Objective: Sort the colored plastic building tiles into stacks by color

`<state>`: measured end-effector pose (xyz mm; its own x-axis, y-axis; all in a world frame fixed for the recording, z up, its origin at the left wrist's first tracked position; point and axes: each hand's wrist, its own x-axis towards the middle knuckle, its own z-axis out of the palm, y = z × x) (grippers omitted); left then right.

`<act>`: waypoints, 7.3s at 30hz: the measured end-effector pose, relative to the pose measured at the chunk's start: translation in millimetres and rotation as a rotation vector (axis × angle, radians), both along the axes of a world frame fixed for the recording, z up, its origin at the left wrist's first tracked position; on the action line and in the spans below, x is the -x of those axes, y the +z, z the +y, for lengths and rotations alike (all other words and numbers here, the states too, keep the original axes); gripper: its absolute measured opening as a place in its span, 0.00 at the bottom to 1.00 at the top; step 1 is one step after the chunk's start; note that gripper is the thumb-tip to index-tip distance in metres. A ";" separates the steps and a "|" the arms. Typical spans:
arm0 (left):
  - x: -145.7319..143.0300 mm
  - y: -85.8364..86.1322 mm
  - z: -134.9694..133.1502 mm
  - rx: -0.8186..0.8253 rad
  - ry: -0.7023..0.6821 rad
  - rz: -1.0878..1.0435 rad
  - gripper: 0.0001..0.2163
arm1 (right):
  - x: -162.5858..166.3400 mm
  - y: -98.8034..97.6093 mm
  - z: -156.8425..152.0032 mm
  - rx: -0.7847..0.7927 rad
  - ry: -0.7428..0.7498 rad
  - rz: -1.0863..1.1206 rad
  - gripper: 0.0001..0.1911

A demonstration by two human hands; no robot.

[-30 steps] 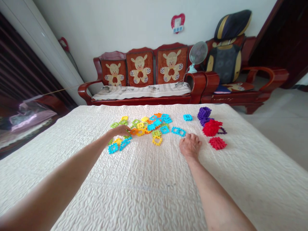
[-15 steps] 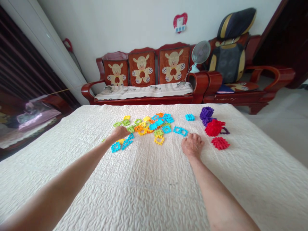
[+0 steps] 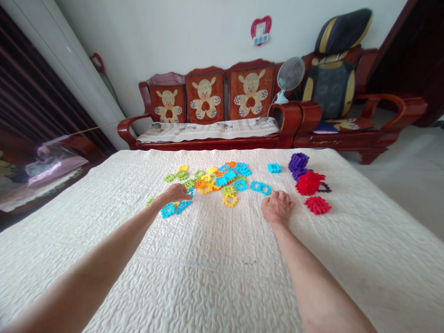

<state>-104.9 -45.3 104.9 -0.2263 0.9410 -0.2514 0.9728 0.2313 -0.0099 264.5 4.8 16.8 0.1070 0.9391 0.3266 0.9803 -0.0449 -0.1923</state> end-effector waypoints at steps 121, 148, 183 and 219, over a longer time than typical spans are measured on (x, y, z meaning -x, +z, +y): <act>-113.3 -91.1 104.4 -0.743 -0.300 -0.176 0.13 | -28.0 -26.7 15.5 -0.186 0.275 0.291 0.27; -109.0 -95.2 107.0 -0.809 -0.338 -0.172 0.16 | -56.0 -14.9 47.2 -0.215 0.418 0.411 0.31; -110.5 -96.5 108.1 -0.821 -0.338 -0.164 0.14 | -43.9 15.4 100.8 -0.303 0.252 0.574 0.18; -110.0 -96.6 108.3 -0.821 -0.341 -0.168 0.14 | -36.7 -18.0 181.0 -0.244 -0.015 0.462 0.26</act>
<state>5.1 63.0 8.4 0.0765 0.8483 0.5239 0.9636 -0.1978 0.1796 301.2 185.8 -1.1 0.3046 0.8386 0.4516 0.7903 0.0421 -0.6113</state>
